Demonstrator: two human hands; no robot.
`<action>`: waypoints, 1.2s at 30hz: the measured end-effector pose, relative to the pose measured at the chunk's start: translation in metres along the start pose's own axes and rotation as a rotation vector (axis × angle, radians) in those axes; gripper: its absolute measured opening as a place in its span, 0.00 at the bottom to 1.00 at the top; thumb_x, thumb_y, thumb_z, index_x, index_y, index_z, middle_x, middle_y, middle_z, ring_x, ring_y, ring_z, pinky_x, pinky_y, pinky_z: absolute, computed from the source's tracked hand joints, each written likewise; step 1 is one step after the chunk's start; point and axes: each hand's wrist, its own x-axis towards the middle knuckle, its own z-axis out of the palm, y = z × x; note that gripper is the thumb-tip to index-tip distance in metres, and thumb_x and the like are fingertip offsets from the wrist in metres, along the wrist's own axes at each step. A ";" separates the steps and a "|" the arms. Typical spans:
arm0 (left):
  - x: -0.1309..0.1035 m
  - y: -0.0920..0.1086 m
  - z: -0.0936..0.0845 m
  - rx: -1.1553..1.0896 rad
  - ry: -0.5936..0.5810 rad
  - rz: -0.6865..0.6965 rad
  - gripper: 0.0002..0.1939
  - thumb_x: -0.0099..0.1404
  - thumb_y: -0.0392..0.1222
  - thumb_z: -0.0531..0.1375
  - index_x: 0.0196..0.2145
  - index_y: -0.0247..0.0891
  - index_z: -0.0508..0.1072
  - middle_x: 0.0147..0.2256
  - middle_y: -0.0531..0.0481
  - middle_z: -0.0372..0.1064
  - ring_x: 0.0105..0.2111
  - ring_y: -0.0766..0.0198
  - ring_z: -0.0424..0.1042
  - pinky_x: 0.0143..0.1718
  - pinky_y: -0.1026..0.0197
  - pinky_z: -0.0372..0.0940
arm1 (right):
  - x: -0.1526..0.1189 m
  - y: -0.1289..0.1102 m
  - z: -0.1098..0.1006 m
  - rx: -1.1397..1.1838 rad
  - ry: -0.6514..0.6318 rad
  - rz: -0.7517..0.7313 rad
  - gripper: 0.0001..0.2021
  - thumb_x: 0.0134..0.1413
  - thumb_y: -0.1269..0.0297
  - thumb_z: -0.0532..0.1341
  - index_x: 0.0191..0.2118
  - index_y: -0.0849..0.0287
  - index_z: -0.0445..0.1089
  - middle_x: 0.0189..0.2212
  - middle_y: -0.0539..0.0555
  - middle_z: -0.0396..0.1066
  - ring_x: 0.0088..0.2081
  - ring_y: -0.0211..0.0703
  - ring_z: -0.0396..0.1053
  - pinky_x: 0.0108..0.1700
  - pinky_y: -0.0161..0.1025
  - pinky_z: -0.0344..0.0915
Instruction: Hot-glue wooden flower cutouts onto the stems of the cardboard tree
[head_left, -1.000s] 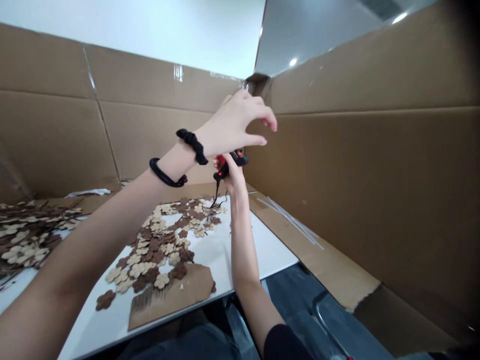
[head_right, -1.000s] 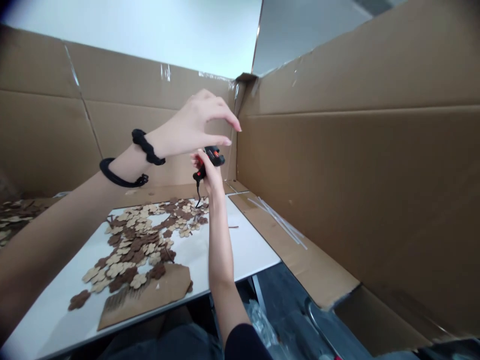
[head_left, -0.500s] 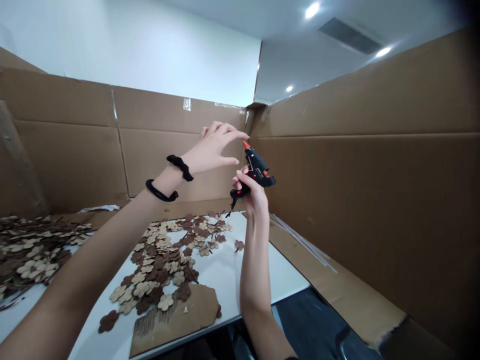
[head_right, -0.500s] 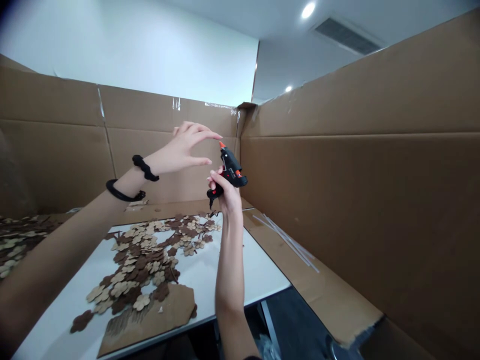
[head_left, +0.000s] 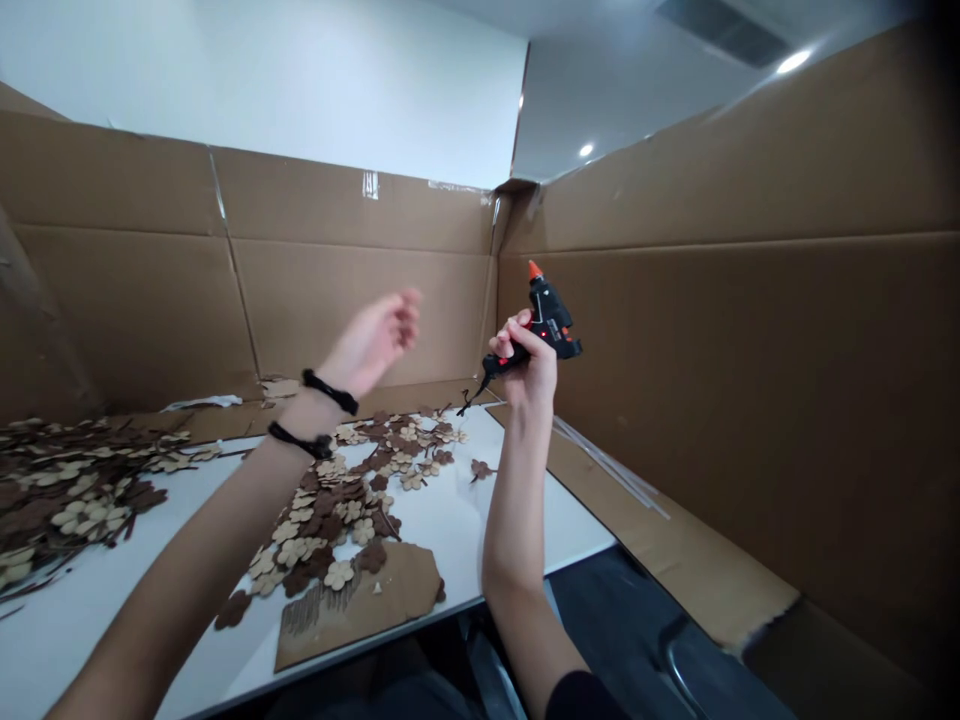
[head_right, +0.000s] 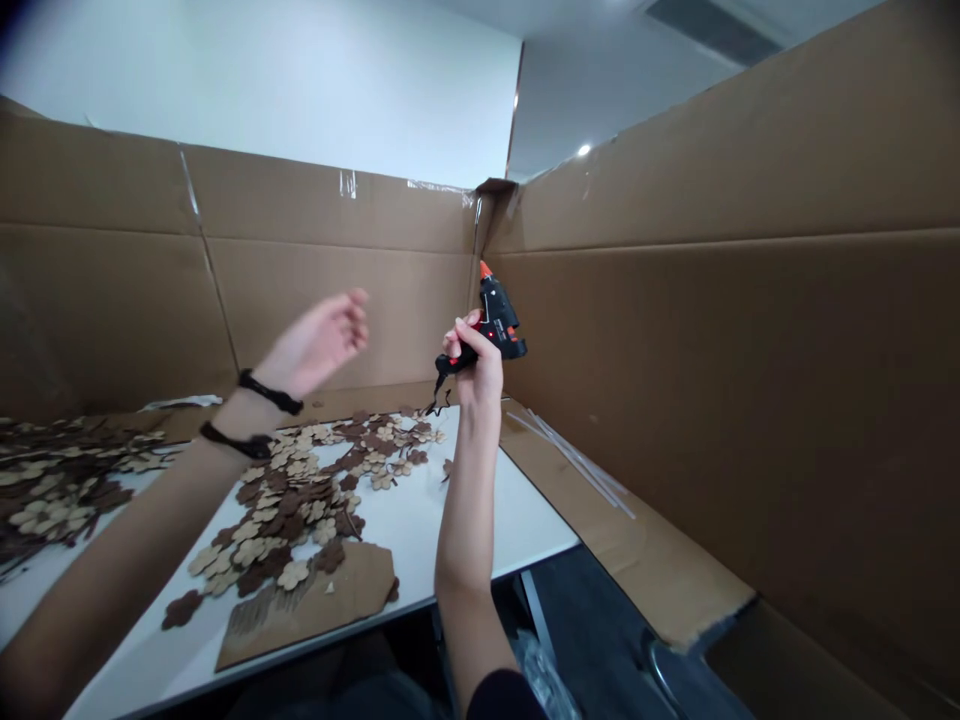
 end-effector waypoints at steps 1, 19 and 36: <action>-0.008 -0.021 0.004 0.098 -0.080 -0.134 0.06 0.64 0.37 0.56 0.35 0.34 0.72 0.29 0.50 0.67 0.28 0.69 0.66 0.32 0.64 0.61 | 0.000 0.001 0.001 -0.019 -0.001 -0.002 0.11 0.38 0.72 0.64 0.27 0.57 0.60 0.20 0.42 0.55 0.18 0.26 0.54 0.23 0.30 0.56; -0.052 -0.029 0.010 0.871 -0.050 0.211 0.10 0.66 0.47 0.54 0.39 0.39 0.69 0.34 0.51 0.67 0.33 0.66 0.65 0.34 0.63 0.58 | -0.016 0.000 0.017 -0.447 -0.244 -0.005 0.11 0.48 0.55 0.65 0.32 0.56 0.66 0.32 0.51 0.70 0.35 0.38 0.68 0.45 0.40 0.66; -0.058 -0.099 -0.011 -0.246 -0.240 -0.591 0.17 0.67 0.49 0.52 0.26 0.35 0.65 0.18 0.58 0.49 0.16 0.73 0.53 0.20 0.68 0.54 | -0.013 0.007 0.017 -0.358 -0.233 -0.013 0.08 0.50 0.60 0.65 0.30 0.56 0.66 0.30 0.50 0.70 0.32 0.34 0.67 0.42 0.37 0.65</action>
